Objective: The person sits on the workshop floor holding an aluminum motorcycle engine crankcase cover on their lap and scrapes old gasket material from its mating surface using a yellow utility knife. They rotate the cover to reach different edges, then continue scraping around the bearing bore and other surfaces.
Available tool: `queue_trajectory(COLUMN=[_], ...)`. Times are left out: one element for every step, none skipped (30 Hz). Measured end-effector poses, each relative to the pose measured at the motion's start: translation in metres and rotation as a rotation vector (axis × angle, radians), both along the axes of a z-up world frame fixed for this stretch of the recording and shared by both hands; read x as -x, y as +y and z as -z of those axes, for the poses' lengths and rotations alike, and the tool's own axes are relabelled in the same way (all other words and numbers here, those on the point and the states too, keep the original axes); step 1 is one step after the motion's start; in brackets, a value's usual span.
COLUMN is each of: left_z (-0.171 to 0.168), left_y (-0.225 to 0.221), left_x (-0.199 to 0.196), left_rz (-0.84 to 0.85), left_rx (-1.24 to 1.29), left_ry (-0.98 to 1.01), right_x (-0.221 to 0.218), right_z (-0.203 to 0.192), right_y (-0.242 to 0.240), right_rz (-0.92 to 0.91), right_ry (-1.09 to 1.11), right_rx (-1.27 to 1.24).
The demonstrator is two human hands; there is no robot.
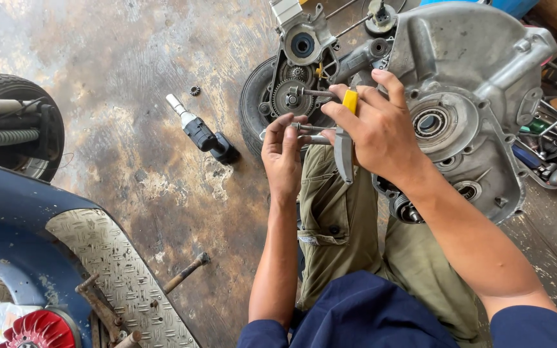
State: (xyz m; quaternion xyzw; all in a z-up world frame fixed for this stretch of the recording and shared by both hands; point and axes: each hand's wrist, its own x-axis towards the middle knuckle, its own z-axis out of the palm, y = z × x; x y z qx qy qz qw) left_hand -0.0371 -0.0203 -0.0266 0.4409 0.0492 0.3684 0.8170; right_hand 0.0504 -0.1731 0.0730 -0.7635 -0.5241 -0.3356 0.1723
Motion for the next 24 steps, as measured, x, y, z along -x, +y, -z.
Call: queue_trajectory(left_z=[0.000,0.001,0.001,0.000,-0.001,-0.003,-0.005,-0.006,-0.007,-0.007,-0.007,-0.008,-0.007,-0.005,-0.003,0.000,0.004,0.008,0.009,0.012,0.014,0.014,0.014,0.013], left_y=[0.001,0.001,0.001,0.001,0.001,0.001,0.001,0.001,0.001,0.001,0.000,0.000,0.001,0.000,0.000,0.000,0.001,0.001,0.002,0.003,0.005,0.005,0.005,0.005], left_x=[-0.002,-0.001,0.000,0.001,0.002,0.003,0.002,0.004,0.005,0.006,0.006,0.005,0.002,0.002,0.002,-0.001,-0.003,-0.003,-0.004,-0.005,-0.006,-0.006,-0.006,-0.008], left_rz=[0.003,-0.004,-0.010,-0.010,-0.006,-0.003,-0.003,0.035,0.073,0.074,0.078,0.087,0.092,0.078,0.065,0.072,0.063,0.050,0.052,0.034,0.017,0.014,-0.003,-0.020], left_rx=[0.000,0.013,0.027,0.026,0.029,0.033,0.032,0.100,0.168,0.169,0.165,0.159,0.159,0.137,0.116,0.115,0.094,0.073,0.073,0.070,0.067,0.066,0.064,0.061], left_ry=[-0.001,-0.014,-0.027,-0.029,-0.034,-0.039,-0.040,-0.086,-0.132,-0.131,-0.147,-0.166,-0.168,-0.165,-0.162,-0.165,-0.151,-0.136,-0.136,-0.112,-0.089,-0.089,-0.065,-0.042], right_x=[-0.001,-0.001,0.000,0.000,0.000,0.001,0.000,0.000,0.001,0.001,0.001,0.000,-0.002,-0.002,-0.002,-0.002,-0.003,-0.002,-0.002,-0.002,-0.002,-0.002,-0.002,-0.003], right_z=[-0.001,0.000,0.000,0.000,0.001,0.001,0.000,0.001,0.001,0.001,0.001,0.000,0.000,0.001,0.001,0.002,0.002,0.002,0.002,0.002,0.002,0.002,0.002,0.001], right_y=[0.000,0.000,0.000,-0.001,0.000,-0.001,0.000,0.000,0.000,0.000,0.000,-0.001,0.000,0.000,-0.001,-0.001,-0.001,-0.001,-0.001,-0.001,-0.001,-0.001,-0.001,-0.001], right_rz=[0.003,-0.002,-0.007,-0.007,-0.005,-0.003,-0.004,-0.007,-0.010,-0.008,-0.011,-0.011,-0.006,-0.013,-0.020,-0.014,-0.017,-0.026,-0.024,-0.023,-0.022,-0.025,-0.024,-0.023], right_ry=[-0.001,0.004,0.009,0.008,0.010,0.014,0.013,0.015,0.018,0.019,0.015,0.007,0.005,0.005,0.006,0.003,0.009,0.018,0.018,0.019,0.019,0.019,0.015,0.011], right_rx=[0.000,-0.001,-0.002,-0.003,-0.004,-0.003,-0.004,-0.001,0.001,0.002,-0.002,-0.006,-0.006,-0.012,-0.018,-0.019,-0.026,-0.032,-0.032,-0.028,-0.024,-0.024,-0.023,-0.022])
